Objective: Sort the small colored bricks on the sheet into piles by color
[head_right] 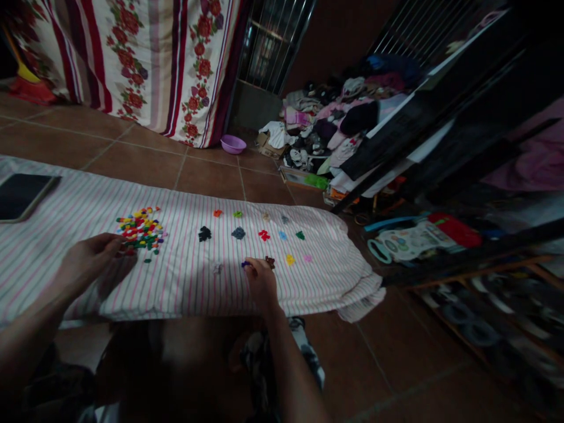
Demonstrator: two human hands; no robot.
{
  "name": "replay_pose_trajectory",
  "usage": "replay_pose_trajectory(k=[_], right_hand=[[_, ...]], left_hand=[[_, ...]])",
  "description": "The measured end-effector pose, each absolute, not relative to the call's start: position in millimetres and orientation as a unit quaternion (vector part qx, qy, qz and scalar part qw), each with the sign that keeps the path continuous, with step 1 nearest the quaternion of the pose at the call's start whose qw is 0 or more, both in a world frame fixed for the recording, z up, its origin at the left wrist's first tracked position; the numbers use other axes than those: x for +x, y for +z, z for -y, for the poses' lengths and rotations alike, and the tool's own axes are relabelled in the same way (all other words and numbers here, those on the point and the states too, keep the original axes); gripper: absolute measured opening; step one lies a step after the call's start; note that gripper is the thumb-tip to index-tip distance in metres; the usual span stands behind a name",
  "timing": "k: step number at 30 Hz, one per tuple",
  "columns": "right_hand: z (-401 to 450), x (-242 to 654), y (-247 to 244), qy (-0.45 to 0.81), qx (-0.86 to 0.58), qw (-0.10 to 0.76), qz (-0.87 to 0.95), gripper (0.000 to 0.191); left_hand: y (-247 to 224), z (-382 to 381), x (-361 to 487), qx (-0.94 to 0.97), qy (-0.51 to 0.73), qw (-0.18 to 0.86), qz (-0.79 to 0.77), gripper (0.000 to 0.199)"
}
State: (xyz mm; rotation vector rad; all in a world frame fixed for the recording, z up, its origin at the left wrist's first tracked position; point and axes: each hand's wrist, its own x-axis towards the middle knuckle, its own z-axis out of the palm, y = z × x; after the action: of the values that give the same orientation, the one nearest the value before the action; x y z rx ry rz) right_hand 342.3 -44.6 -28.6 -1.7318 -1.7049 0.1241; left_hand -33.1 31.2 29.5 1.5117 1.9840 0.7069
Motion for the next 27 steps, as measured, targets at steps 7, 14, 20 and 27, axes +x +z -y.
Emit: replay_pose_trajectory(k=[7,14,20,27], right_hand=[[41.2,337.8,-30.0,0.067,-0.656,0.336,0.673,0.022],[35.8,334.5,-29.5,0.052,-0.659,0.317,0.680,0.016],[37.9,339.5,-32.8,0.041,-0.646,0.313,0.695,0.016],[39.1,342.7,-36.5,0.039,-0.629,0.311,0.711,0.020]], left_hand=[[29.1,-29.4,-22.4,0.574,0.219,0.256,-0.747,0.039],[32.3,-26.2,-7.0,0.602,0.207,0.254,-0.728,0.038],[41.5,-26.9,-1.8,0.617,0.194,0.263,-0.716,0.043],[33.4,-30.0,10.6,0.645,0.194,0.236,-0.701,0.038]])
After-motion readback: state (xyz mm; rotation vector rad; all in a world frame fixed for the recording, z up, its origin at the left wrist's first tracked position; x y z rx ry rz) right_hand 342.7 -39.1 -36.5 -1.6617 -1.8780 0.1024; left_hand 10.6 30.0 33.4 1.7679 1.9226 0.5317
